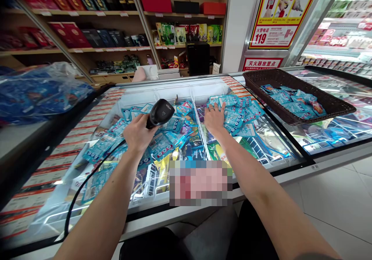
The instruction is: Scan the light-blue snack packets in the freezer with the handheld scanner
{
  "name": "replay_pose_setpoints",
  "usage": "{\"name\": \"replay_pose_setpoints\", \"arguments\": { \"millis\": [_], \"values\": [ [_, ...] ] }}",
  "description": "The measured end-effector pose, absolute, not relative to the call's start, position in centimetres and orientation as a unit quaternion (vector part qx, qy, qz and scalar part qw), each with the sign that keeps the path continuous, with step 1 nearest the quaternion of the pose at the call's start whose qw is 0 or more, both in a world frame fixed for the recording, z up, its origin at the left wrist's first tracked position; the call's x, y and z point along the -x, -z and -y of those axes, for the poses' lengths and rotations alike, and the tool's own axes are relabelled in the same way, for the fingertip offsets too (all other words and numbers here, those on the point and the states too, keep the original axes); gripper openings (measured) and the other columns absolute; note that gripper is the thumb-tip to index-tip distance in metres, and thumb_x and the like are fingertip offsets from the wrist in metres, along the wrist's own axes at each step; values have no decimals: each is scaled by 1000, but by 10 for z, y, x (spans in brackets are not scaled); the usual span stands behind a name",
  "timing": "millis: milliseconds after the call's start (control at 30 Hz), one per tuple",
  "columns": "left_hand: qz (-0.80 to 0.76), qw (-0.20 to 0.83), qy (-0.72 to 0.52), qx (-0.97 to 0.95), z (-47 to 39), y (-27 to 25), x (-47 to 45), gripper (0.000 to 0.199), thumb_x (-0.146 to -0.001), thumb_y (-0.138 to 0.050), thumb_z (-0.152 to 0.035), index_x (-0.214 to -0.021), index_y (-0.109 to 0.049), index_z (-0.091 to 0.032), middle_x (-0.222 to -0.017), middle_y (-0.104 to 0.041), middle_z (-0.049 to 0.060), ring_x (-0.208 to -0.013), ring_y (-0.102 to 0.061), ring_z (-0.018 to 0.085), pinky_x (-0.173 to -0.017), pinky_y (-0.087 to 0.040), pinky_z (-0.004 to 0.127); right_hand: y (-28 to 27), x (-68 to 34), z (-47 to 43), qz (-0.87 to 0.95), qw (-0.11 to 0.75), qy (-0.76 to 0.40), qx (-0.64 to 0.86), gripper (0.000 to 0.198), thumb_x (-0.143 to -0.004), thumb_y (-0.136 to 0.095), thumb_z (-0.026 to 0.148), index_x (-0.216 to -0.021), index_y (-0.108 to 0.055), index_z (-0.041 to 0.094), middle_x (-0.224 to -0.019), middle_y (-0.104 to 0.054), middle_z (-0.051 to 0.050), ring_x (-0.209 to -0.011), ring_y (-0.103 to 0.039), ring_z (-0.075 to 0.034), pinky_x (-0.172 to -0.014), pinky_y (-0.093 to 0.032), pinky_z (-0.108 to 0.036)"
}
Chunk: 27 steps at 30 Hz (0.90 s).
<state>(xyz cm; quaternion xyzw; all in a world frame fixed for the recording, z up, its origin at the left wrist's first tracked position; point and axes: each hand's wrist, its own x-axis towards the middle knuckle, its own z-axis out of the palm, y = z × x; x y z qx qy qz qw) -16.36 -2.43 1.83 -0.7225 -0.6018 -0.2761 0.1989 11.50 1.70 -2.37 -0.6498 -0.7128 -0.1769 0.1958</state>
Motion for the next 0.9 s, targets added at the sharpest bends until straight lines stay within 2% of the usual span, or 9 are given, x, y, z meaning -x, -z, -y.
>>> {"name": "replay_pose_setpoints", "arguments": {
  "millis": [233, 367, 467, 567, 767, 900],
  "values": [
    [598, 190, 279, 727, 25, -19, 162, 37, -77, -55, -47, -105, -59, -23, -96, -65, 4, -92, -59, 23, -62, -33, 29, 9, -108, -5, 762, 233, 158, 584, 40, -93, -26, 22, -116, -59, 17, -125, -57, -9, -127, -37, -25, -110, 3, -56],
    [604, 179, 285, 722, 26, -21, 162, 40, -77, -55, -47, -109, -58, -23, -97, -65, 5, -94, -59, 23, -64, -34, 29, 2, -102, -1, 807, 266, 108, 516, 39, -94, -27, 24, -114, -60, 20, -119, -61, -6, -119, -45, -21, -111, -14, -45],
    [609, 177, 286, 719, 26, -21, 162, 40, -77, -55, -47, -109, -58, -23, -96, -65, 6, -94, -59, 23, -63, -34, 28, 4, -99, -2, 817, 285, 51, 498, 38, -95, -28, 30, -114, -60, 21, -115, -62, -4, -110, -50, -19, -104, -29, -38],
    [611, 177, 290, 715, 25, -21, 162, 40, -77, -55, -47, -108, -59, -23, -95, -64, 5, -91, -59, 22, -61, -33, 28, 6, -98, -3, 825, 293, 5, 483, 41, -95, -27, 36, -118, -57, 21, -116, -62, -4, -108, -52, -18, -98, -36, -34],
    [619, 175, 309, 700, 24, -20, 163, 39, -76, -56, -47, -106, -59, -23, -94, -64, 5, -88, -59, 22, -59, -31, 28, 3, -98, -1, 884, 233, -26, 404, 44, -94, -30, 45, -135, -39, 31, -135, -49, 2, -120, -45, -17, -100, -36, -35],
    [626, 167, 312, 695, 24, -20, 163, 39, -76, -56, -48, -105, -59, -23, -93, -64, 5, -87, -58, 23, -60, -31, 28, 3, -93, -2, 881, 220, -39, 417, 49, -93, -30, 48, -140, -30, 33, -140, -43, 3, -124, -42, -18, -103, -33, -36]
  ]
}}
